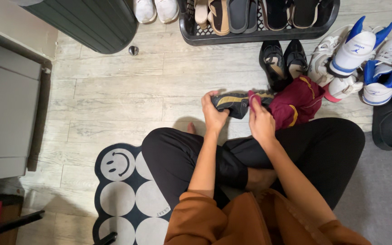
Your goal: The person sits on the floor and cleans several pairs of shoes, including sneakers and flats, using a pink cloth.
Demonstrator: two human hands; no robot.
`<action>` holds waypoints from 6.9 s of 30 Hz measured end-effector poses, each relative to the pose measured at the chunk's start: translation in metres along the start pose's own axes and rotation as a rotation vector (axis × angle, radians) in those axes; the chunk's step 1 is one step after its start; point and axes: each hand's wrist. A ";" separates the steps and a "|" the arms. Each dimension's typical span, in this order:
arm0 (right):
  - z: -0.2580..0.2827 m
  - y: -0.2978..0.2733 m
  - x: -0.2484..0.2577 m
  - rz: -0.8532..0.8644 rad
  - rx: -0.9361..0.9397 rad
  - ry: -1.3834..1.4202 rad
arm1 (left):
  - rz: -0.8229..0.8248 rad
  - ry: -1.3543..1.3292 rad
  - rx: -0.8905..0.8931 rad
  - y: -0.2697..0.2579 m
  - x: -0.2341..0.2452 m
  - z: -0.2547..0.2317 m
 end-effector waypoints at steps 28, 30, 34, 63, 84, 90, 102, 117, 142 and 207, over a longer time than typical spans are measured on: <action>0.012 -0.030 -0.006 0.075 0.316 0.015 | 0.228 -0.081 -0.036 -0.018 -0.004 0.009; 0.012 -0.029 -0.004 0.027 0.310 -0.009 | 0.228 -0.054 -0.031 -0.017 -0.003 0.006; 0.007 -0.018 -0.002 -0.033 -0.028 0.046 | 0.240 -0.048 -0.027 -0.015 0.002 -0.004; 0.007 -0.010 -0.015 -0.014 0.089 0.064 | 0.237 -0.024 -0.099 -0.011 0.002 -0.012; -0.053 0.005 -0.052 -0.224 0.005 0.200 | 0.213 0.050 0.440 -0.019 -0.005 0.022; 0.002 -0.010 -0.020 0.054 -0.073 0.038 | 0.178 -0.037 0.229 -0.017 0.005 -0.001; -0.074 0.021 -0.067 -0.228 0.122 0.047 | 0.099 0.121 0.689 -0.014 -0.004 0.036; -0.058 0.008 -0.051 -0.019 -0.112 0.255 | 0.158 0.199 0.305 -0.020 0.001 0.013; -0.003 -0.023 -0.025 0.232 0.148 -0.013 | 0.387 -1.234 0.998 -0.019 -0.042 0.059; -0.002 -0.024 -0.027 0.353 0.206 -0.123 | 0.048 -1.042 0.855 -0.014 -0.031 0.031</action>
Point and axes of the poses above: each hand's wrist, its own y-axis towards the middle knuckle, its own x-axis out of the back of the hand, z = x × y, and after that the axes turned 6 degrees about -x, right-handed
